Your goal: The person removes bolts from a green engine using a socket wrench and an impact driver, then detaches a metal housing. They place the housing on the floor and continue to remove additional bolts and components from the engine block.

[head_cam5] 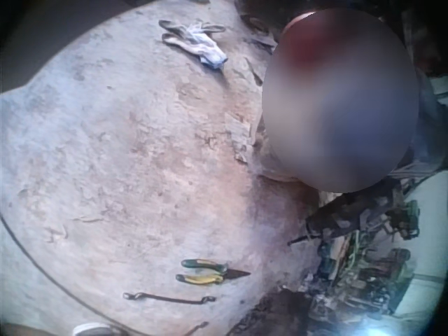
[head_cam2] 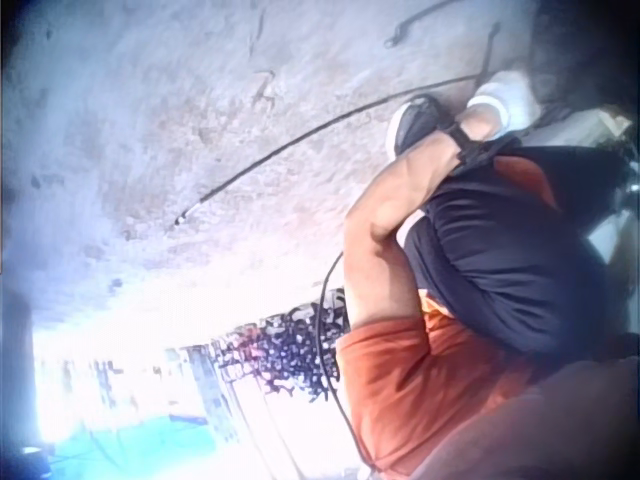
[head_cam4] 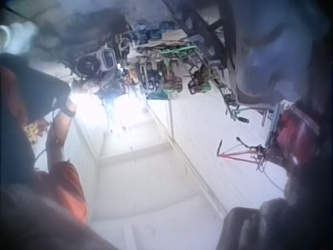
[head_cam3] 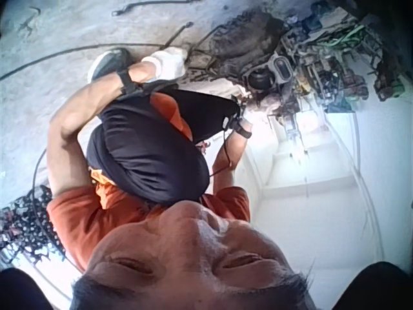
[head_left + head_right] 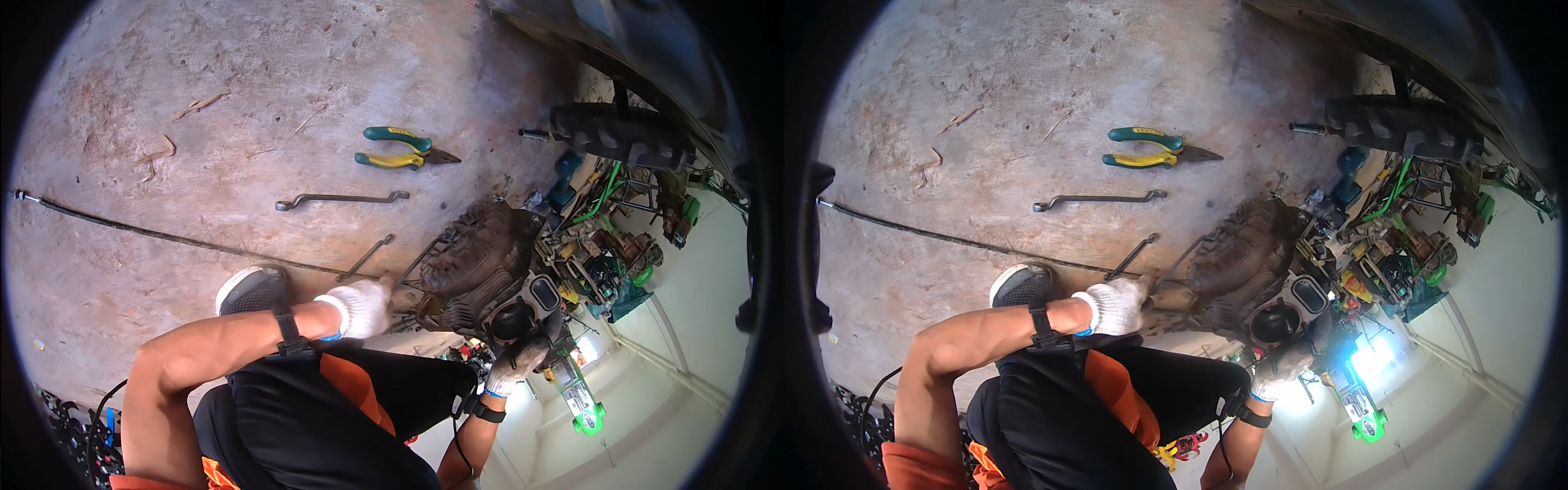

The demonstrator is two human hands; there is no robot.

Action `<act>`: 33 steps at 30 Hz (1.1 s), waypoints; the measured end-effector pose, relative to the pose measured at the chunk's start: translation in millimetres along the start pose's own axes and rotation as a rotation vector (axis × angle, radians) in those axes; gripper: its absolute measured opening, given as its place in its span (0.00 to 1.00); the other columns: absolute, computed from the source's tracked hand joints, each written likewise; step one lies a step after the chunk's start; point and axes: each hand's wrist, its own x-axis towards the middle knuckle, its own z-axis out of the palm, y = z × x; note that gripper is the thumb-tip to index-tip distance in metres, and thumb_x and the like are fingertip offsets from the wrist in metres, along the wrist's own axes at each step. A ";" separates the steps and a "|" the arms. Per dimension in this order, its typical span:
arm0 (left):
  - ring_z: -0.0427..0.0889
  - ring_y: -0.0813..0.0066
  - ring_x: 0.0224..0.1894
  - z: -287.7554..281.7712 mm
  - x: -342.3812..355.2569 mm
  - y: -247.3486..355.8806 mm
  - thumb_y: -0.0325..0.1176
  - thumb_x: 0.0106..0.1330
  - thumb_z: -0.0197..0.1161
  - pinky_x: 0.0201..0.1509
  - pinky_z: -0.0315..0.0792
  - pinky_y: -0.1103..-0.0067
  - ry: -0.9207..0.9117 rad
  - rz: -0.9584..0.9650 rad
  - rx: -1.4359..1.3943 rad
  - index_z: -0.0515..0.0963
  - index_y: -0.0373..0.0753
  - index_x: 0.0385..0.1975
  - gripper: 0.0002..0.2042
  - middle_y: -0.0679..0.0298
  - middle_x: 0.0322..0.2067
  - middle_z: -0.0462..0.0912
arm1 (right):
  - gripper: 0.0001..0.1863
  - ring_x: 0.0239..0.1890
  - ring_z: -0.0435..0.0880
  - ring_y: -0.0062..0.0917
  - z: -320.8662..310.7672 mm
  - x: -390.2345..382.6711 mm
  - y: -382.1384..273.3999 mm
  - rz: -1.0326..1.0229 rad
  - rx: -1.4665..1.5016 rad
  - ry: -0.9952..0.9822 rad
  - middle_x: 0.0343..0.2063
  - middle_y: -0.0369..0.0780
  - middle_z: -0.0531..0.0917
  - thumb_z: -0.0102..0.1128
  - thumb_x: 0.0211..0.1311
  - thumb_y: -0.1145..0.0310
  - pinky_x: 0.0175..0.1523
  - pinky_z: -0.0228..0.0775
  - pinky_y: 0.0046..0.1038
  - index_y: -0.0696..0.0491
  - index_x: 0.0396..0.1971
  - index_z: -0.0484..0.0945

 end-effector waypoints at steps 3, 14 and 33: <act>0.87 0.36 0.57 -2.6 -3.0 6.9 0.35 0.74 0.58 0.62 0.78 0.53 -0.031 -0.033 0.022 0.70 0.24 0.65 0.25 0.32 0.49 0.88 | 0.30 0.72 0.78 0.46 -0.7 2.3 -7.1 0.084 0.078 -0.001 0.71 0.54 0.77 0.49 0.83 0.62 0.77 0.67 0.44 0.63 0.77 0.67; 0.91 0.52 0.50 -28.2 8.8 26.2 0.47 0.77 0.62 0.56 0.81 0.61 -0.114 -0.103 -0.283 0.86 0.27 0.49 0.24 0.41 0.43 0.92 | 0.30 0.69 0.81 0.39 2.0 5.5 -7.9 0.164 0.134 -0.024 0.69 0.49 0.80 0.53 0.82 0.59 0.72 0.76 0.41 0.60 0.75 0.69; 0.91 0.64 0.44 -32.4 -14.2 30.1 0.34 0.79 0.51 0.46 0.84 0.71 -0.047 0.488 -0.646 0.70 0.34 0.77 0.27 0.53 0.55 0.84 | 0.34 0.69 0.78 0.34 26.0 3.0 6.7 0.300 0.408 0.080 0.70 0.47 0.78 0.60 0.81 0.54 0.76 0.71 0.36 0.61 0.76 0.69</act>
